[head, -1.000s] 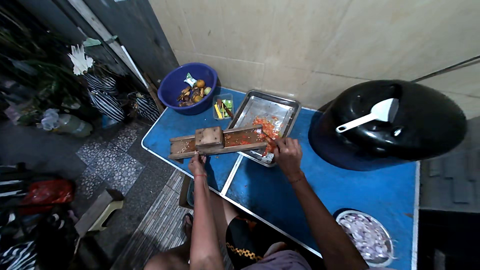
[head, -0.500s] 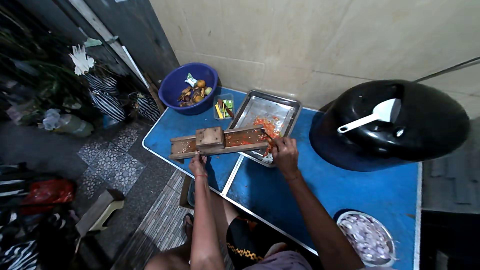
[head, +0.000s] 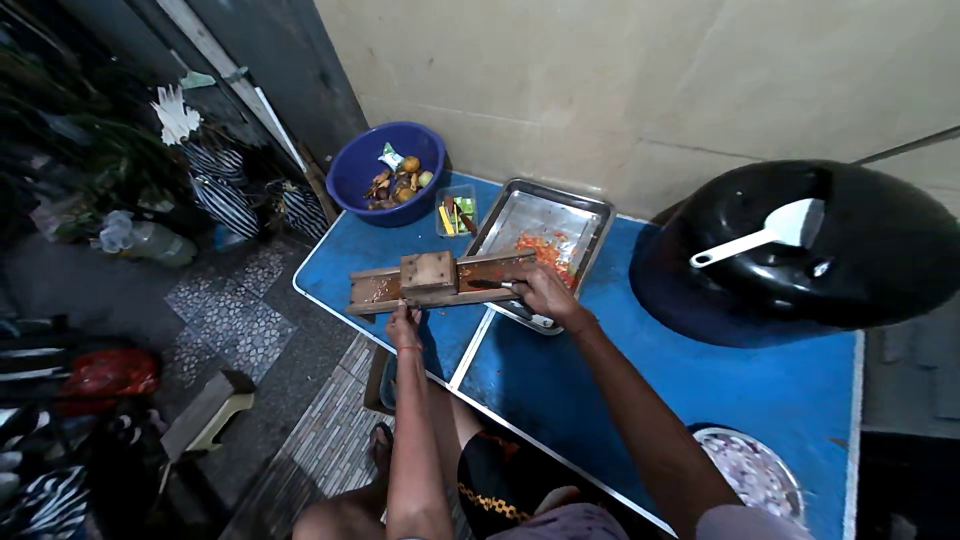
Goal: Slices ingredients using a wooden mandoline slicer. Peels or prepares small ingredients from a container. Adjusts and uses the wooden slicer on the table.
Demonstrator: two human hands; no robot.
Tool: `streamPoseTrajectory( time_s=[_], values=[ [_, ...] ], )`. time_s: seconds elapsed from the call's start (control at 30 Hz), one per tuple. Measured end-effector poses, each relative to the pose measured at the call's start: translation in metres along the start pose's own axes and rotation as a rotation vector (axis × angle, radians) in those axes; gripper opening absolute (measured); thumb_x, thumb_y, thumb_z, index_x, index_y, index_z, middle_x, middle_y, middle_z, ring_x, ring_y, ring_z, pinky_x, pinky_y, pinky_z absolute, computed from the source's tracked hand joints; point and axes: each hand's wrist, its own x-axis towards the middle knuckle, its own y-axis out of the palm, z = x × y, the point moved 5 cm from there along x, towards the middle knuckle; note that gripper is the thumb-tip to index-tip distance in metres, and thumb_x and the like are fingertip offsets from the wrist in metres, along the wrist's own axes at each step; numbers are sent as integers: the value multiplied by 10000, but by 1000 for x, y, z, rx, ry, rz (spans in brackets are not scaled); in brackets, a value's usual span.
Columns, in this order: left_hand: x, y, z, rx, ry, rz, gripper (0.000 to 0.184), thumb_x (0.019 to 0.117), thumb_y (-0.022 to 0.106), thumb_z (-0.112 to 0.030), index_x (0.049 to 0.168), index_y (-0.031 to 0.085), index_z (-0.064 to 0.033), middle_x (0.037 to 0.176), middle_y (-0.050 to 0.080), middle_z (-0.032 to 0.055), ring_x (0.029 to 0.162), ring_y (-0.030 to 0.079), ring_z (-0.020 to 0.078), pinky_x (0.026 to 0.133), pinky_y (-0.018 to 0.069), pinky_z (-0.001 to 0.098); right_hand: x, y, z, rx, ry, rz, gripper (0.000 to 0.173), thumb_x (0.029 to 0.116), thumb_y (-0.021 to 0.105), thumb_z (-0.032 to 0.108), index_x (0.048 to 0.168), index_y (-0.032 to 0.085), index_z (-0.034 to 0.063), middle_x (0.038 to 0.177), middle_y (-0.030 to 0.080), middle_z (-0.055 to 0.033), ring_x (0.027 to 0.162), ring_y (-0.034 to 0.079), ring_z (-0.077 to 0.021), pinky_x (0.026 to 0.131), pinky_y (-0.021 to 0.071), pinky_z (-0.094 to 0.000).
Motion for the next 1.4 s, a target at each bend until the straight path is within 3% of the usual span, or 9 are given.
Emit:
streamPoseTrajectory(
  time_s=[0.2,0.4,0.5,0.73,0.93,1.03,1.13,1.3,1.4],
  values=[
    [1,-2,1,-8,7,25,257,1072,525,-140,1149,548,103,894,613,155,719,627,173,706,574,305,3,-7,5,-25,-29,57,206,964,624,-26,1116,759,8,1182,693,-235,1177,620,-443,1029,471,-610],
    [5,-2,4,-36,6,27,235,1067,533,-133,1117,555,96,865,609,136,696,623,165,697,578,306,0,-7,1,-158,-7,6,186,939,660,-31,1092,763,-8,1154,696,-241,1147,631,-455,981,499,-616],
    [5,-2,3,-40,1,18,242,1061,549,-132,1115,561,104,858,617,145,683,628,168,687,582,303,-3,-17,-6,-153,76,-71,250,950,641,-41,1174,741,3,1204,671,-260,1180,595,-487,996,476,-634],
    [6,-2,5,-30,1,24,255,1068,540,-149,1126,556,98,894,622,151,723,636,168,708,580,307,-5,-17,-17,-171,35,10,218,945,648,-37,1118,767,21,1176,698,-230,1153,619,-473,976,482,-650],
    [5,-2,3,-38,7,22,228,1064,543,-136,1079,560,92,850,617,135,690,631,169,688,580,306,-5,-24,-11,-268,78,-120,282,893,667,-76,1142,760,17,1136,683,-247,1119,609,-479,943,497,-621],
    [5,-2,4,-44,7,11,226,1060,552,-133,1076,567,91,842,620,137,684,633,169,686,584,310,-5,-21,-11,-241,28,-84,223,931,676,-31,1121,771,33,1147,697,-231,1131,618,-471,945,504,-623],
    [6,-2,4,-26,13,18,228,1064,543,-138,1078,567,88,845,617,134,682,629,164,681,581,306,-2,-12,-15,-276,11,-12,254,912,654,-59,1118,771,34,1188,696,-218,1159,617,-462,946,507,-625],
    [4,-2,2,-14,3,27,251,1071,530,-147,1113,573,96,886,618,151,715,628,177,703,577,317,-5,-23,-20,-290,104,-131,254,907,659,-53,1131,758,19,1144,687,-241,1135,609,-482,908,512,-634],
    [5,-1,3,-19,-3,19,251,1068,535,-145,1122,571,98,895,616,154,721,628,180,706,575,317,-7,-24,-21,-270,91,-73,207,932,670,-19,1106,772,31,1146,696,-217,1130,614,-468,929,508,-626]
  ],
)
